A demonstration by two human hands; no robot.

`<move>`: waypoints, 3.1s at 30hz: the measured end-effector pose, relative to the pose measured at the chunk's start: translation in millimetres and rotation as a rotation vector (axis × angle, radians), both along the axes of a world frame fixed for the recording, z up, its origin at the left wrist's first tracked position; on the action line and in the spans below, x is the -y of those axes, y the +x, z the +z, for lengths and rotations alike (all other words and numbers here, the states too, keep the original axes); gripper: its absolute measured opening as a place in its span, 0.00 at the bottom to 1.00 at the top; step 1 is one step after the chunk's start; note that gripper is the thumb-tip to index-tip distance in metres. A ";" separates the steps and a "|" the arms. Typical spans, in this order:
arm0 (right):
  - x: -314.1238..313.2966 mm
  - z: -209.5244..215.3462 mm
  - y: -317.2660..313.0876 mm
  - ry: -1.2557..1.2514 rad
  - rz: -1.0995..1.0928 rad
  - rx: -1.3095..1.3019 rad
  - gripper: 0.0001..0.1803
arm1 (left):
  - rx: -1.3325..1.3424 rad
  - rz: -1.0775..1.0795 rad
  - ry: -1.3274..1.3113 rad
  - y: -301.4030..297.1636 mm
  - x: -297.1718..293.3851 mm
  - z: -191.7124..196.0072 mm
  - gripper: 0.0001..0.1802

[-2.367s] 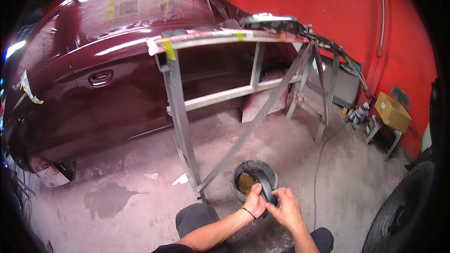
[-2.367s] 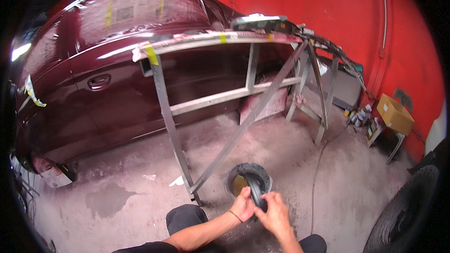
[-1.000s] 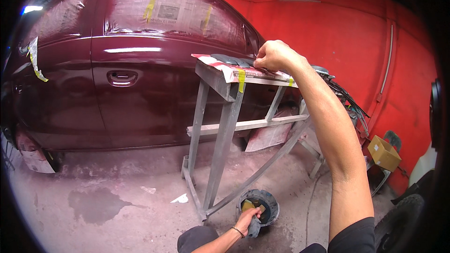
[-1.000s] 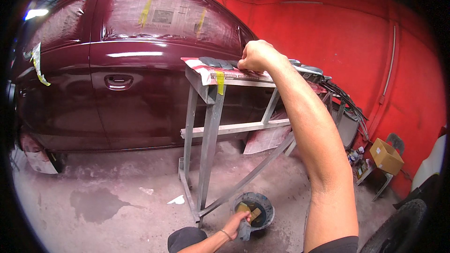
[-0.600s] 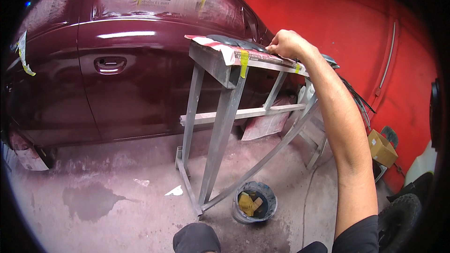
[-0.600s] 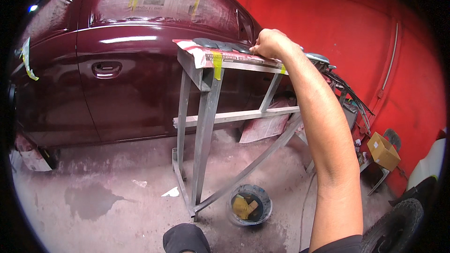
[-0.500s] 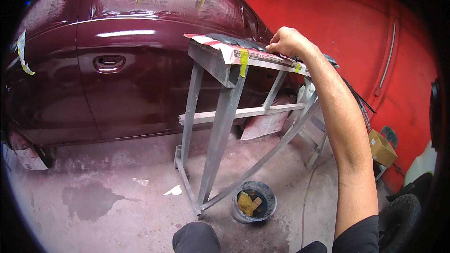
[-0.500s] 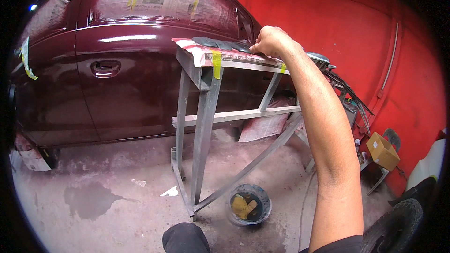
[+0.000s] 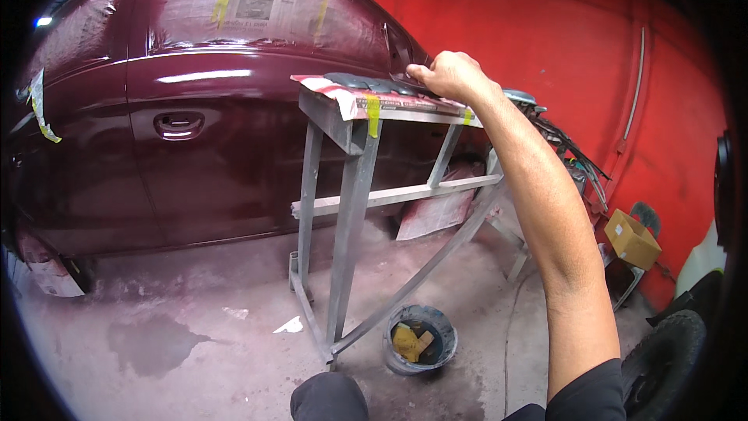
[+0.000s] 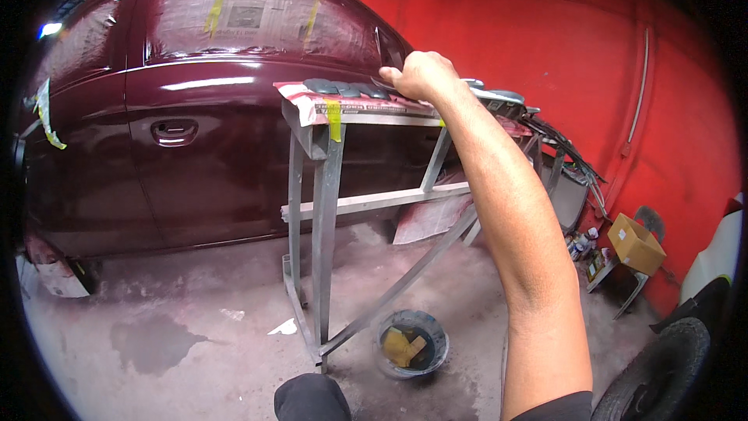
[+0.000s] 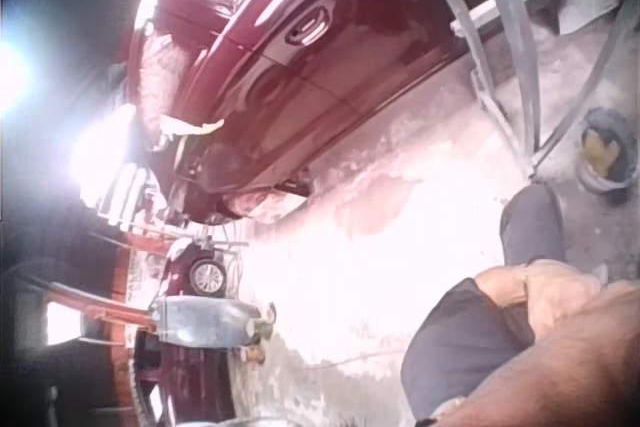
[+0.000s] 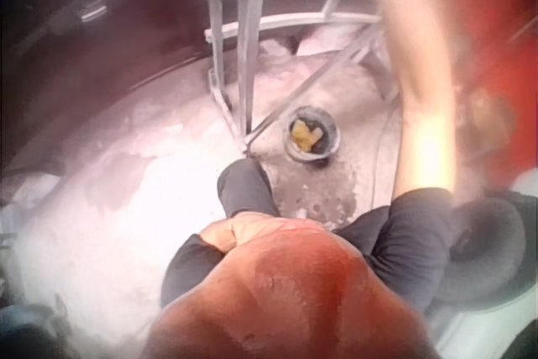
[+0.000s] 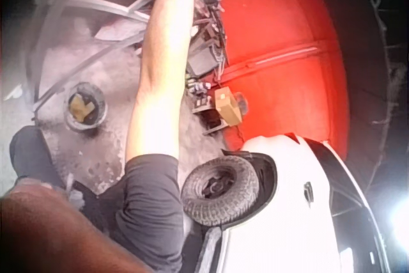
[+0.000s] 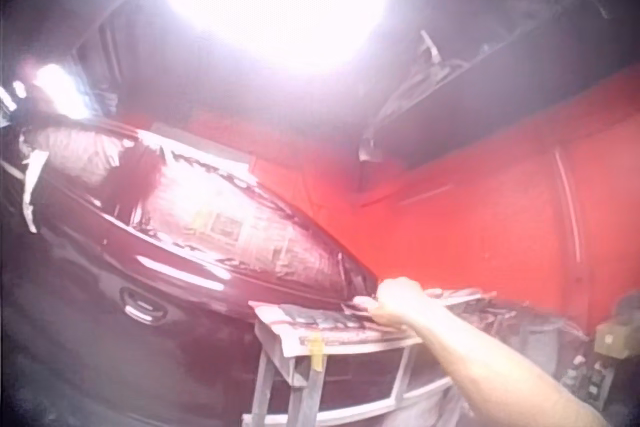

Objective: The person sits on the floor and scrubs a black car door handle with a wet sponge, then wipes it with a cloth. They repeat this process, alternating between scrubbing and wiping, while occasionally dipping the sponge into a bucket of water.

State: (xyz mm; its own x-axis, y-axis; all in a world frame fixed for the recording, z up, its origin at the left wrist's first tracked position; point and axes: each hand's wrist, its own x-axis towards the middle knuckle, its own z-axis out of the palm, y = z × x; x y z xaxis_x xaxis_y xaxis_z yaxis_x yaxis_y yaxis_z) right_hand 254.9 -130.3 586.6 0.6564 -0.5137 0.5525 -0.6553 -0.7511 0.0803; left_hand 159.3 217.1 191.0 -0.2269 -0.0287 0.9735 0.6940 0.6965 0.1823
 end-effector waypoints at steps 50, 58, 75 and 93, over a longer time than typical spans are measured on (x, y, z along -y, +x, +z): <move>-52.2 -422.9 -416.9 0.837 0.054 0.910 0.18 | -0.165 0.851 1.632 6.6 36.7 14.9 0.14; -48.0 -522.2 -454.8 0.988 -0.042 1.106 0.16 | -0.052 1.167 1.578 60.6 151.8 -50.6 0.15; -62.3 -518.5 -447.8 1.243 -0.001 1.172 0.15 | -0.203 2.183 1.551 177.1 305.3 -248.3 0.17; -83.5 -540.7 -397.7 1.870 0.285 1.670 0.08 | 0.153 1.055 1.261 -29.4 210.1 -122.7 0.24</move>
